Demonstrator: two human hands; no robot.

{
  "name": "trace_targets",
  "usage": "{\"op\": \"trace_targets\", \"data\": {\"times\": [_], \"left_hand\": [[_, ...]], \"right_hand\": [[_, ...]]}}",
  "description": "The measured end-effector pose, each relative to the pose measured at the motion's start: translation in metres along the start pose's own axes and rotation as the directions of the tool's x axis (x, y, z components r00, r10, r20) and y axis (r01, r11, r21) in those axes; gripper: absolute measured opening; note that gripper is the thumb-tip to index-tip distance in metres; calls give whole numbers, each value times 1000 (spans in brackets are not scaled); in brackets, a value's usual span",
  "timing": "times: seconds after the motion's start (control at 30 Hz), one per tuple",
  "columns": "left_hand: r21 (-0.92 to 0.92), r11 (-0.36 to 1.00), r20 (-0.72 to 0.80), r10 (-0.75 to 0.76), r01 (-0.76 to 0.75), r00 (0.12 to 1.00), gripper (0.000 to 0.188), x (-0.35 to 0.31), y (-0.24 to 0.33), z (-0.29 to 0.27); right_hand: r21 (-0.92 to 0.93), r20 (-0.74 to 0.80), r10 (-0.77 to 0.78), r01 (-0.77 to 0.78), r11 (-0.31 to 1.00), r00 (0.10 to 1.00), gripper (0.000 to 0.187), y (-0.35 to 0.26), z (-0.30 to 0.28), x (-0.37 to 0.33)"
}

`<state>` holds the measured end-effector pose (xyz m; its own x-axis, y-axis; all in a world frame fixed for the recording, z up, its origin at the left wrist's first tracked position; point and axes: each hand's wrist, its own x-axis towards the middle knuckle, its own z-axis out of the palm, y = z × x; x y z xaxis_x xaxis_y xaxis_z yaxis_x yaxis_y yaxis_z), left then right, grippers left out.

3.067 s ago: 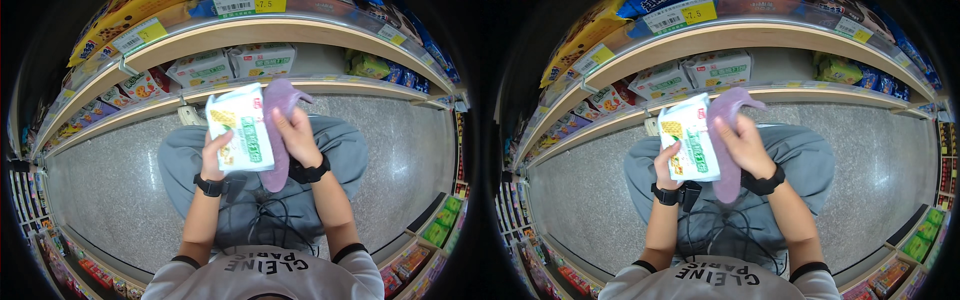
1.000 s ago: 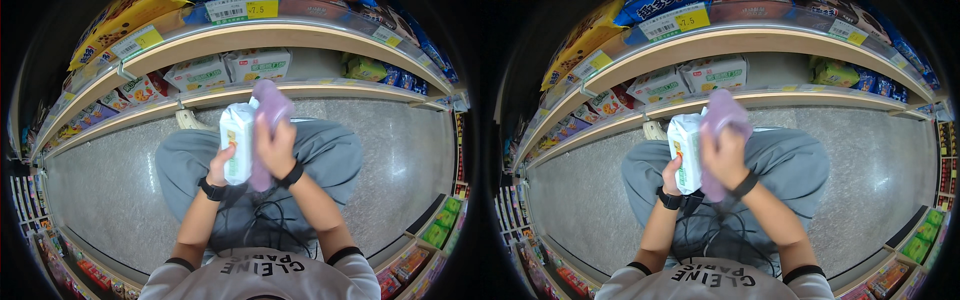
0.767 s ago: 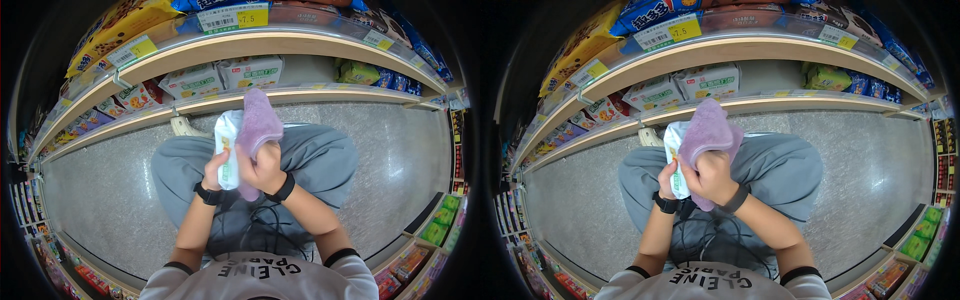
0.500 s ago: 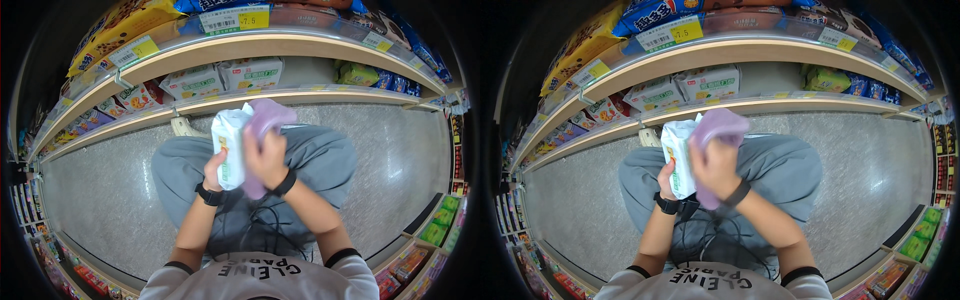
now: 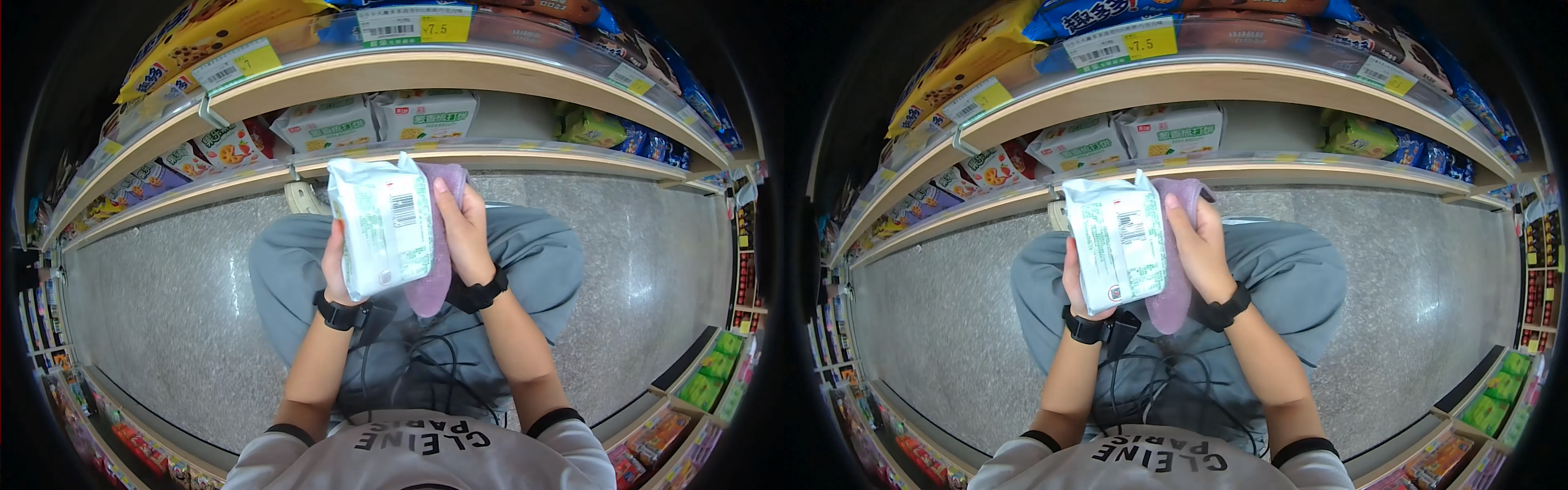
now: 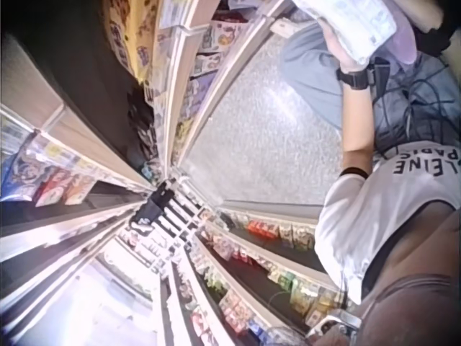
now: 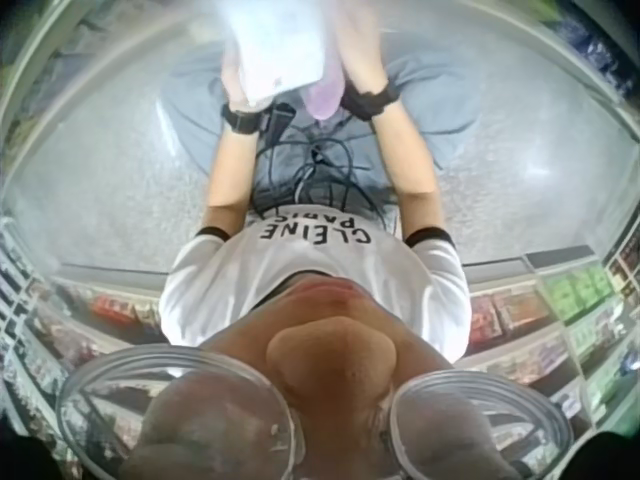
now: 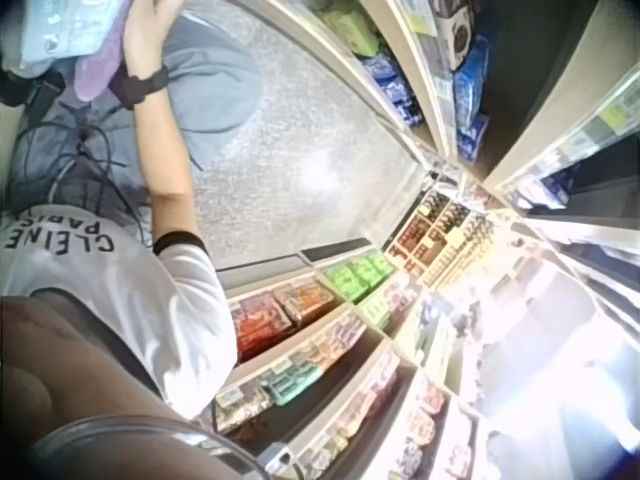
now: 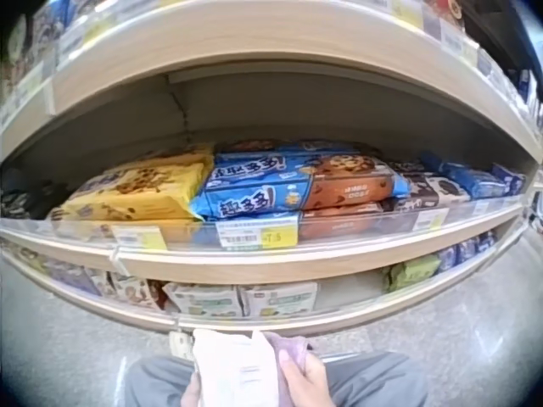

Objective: Wipe a package of soda biscuits with a purple cloth.

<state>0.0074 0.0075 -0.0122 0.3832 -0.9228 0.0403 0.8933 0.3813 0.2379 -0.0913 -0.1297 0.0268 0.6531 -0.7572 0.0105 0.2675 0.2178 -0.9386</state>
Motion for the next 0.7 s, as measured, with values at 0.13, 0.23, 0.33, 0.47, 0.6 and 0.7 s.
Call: {"op": "trace_targets", "data": {"times": [0.13,0.23,0.33,0.47,0.6,0.7], "left_hand": [[530,839,-300,47,125,953,54,5,2,14],[521,850,-278,78,82,957,48,7,2,16],[638,767,-196,71,72,978,49,4,6,21],[658,747,-171,26,94,985,58,1,6,22],[554,832,-369,257,-11,893,52,-4,8,15],[440,894,-446,300,-86,843,49,-1,18,5]], "right_hand": [[86,-7,46,-46,995,999,28,-10,-12,1],[94,5,6,-7,996,1000,29,-11,-11,5],[25,-10,-23,24,999,1000,29,-13,-7,4],[24,14,33,-33,999,999,31,-15,-11,3],[-140,204,71,-43,989,976,28,-7,-6,-8],[-193,359,102,-34,981,928,27,-6,-5,-11]]}}
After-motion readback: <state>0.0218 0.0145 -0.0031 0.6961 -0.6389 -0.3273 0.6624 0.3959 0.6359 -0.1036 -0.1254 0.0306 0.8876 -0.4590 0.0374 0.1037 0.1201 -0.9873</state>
